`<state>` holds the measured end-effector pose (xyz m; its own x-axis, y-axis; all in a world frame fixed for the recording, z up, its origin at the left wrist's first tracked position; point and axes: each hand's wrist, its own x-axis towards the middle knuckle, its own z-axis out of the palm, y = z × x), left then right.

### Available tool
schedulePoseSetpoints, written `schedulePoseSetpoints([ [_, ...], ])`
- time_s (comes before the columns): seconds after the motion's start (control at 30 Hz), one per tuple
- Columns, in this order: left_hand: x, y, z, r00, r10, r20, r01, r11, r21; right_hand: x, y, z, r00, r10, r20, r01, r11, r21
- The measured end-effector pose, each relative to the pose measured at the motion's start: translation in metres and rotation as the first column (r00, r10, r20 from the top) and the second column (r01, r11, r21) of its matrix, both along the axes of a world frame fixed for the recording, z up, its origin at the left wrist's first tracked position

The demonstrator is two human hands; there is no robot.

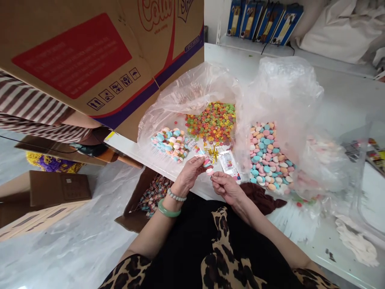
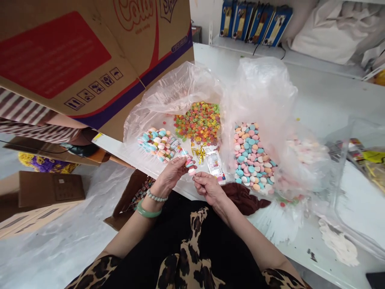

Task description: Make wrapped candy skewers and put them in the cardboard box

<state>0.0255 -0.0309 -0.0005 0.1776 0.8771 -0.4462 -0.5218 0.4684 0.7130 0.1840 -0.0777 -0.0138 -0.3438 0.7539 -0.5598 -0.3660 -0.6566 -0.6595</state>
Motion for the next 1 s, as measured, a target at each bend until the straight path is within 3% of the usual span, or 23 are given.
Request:
schedulePoseSetpoints([
  [0.13, -0.012, 0.005, -0.006, 0.993, 0.076, -0.086, -0.075, 0.997, 0.006, -0.003, -0.001, -0.008, 0.949, -0.096, 0.300, 0.049, 0.986, 0.160],
  [0.23, -0.011, 0.005, -0.011, 0.981, 0.132, -0.143, -0.123, 0.990, 0.074, -0.001, -0.002, -0.014, 0.842, -0.149, 0.519, -0.044, 0.939, 0.342],
  [0.4, 0.004, -0.002, -0.016, 0.978, 0.172, -0.115, -0.171, 0.985, 0.025, 0.003, -0.007, -0.019, 0.520, -0.330, 0.788, -0.360, 0.752, 0.552],
  [0.5, 0.011, -0.003, -0.019, 0.974, 0.226, 0.019, -0.224, 0.971, -0.084, 0.002, -0.011, -0.023, 0.422, -0.392, 0.818, -0.500, 0.652, 0.570],
  [0.57, 0.012, -0.003, -0.019, 0.966, 0.247, 0.081, -0.235, 0.963, -0.133, 0.001, -0.011, -0.025, 0.435, -0.376, 0.818, -0.501, 0.653, 0.567],
  [0.63, 0.011, -0.003, -0.020, 0.963, 0.248, 0.106, -0.234, 0.964, -0.127, 0.000, -0.008, -0.026, 0.512, -0.329, 0.794, -0.425, 0.706, 0.567],
  [0.73, 0.008, -0.002, -0.020, 0.962, 0.233, 0.143, -0.225, 0.972, -0.068, 0.000, 0.000, -0.027, 0.756, -0.153, 0.636, -0.216, 0.859, 0.464],
  [0.83, 0.003, 0.000, -0.022, 0.957, 0.242, 0.159, -0.241, 0.970, -0.025, 0.001, 0.006, -0.027, 0.947, -0.004, 0.321, -0.064, 0.978, 0.200],
  [1.0, 0.000, 0.000, -0.026, 0.976, 0.200, 0.083, -0.203, 0.979, 0.023, 0.010, 0.011, -0.027, 0.997, 0.067, -0.046, -0.068, 0.998, -0.019],
])
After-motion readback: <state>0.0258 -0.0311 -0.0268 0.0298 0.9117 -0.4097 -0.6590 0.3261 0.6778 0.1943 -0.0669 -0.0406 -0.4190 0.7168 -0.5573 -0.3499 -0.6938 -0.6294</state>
